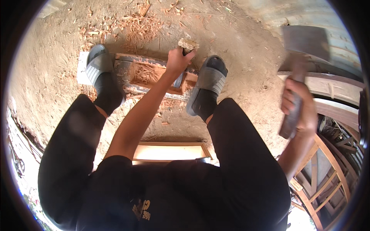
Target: The person sits on the ground and uses a chisel and mallet to carve a rectangular recess into a piece of wood. They repeatedly strike the chisel to remove wood chips and occasionally clear debris from the carved area.
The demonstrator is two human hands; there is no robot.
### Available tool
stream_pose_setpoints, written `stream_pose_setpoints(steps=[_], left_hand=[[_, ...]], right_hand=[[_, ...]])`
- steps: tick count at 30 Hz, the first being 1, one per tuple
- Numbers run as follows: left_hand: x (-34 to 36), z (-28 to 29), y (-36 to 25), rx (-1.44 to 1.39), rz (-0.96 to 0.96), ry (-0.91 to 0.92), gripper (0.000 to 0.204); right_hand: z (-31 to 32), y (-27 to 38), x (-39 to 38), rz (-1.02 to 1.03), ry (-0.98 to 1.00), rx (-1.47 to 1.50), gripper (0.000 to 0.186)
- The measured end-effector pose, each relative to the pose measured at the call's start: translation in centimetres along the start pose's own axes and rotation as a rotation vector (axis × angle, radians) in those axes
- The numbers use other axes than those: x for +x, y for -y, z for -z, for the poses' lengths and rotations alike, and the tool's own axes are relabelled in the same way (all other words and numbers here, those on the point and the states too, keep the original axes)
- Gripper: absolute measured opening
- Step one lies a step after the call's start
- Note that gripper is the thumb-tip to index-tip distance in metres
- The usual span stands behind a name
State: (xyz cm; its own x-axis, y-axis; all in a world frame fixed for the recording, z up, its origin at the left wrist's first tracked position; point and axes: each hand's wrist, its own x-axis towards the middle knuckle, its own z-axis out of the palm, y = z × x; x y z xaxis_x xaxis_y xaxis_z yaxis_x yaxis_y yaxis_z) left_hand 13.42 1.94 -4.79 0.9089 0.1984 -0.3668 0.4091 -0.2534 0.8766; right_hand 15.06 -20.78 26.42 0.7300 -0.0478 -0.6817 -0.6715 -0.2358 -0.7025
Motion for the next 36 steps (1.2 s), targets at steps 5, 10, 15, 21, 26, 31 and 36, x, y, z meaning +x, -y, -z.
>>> stream_pose_setpoints(steps=[5, 10, 15, 21, 26, 31, 36], left_hand=[[0.5, 0.2, -0.1, -0.032, 0.045, 0.028, 0.047], [0.1, 0.3, -0.9, -0.073, 0.088, 0.008, 0.037], [0.7, -1.0, -0.5, -0.138, 0.055, -0.005, 0.034], [1.7, -1.7, 2.4, -0.14, 0.006, -0.018, 0.032], [0.1, 0.9, 0.6, 0.229, -0.063, 0.002, 0.046], [-2.2, 4.3, -2.1, 0.83, -0.293, -0.114, 0.072], [-6.5, 7.6, -20.1, -0.616, -0.082, 0.255, 0.086]], right_hand=[[-0.2, -10.0, 8.8, -0.25, 0.038, 0.059, 0.016], [1.5, -23.6, 12.3, -0.41, -0.189, -0.104, 0.017], [2.1, -34.9, 8.9, -0.282, -0.44, -0.781, 0.033], [-1.0, -38.7, 9.9, -0.303, -0.313, -0.767, 0.045], [-3.6, -31.5, 7.1, -0.404, -0.152, -0.688, 0.059], [0.5, -31.8, 6.8, -0.43, -0.044, -0.714, 0.05], [6.7, -22.9, 0.0, 0.058, 0.008, -0.101, 0.043]])
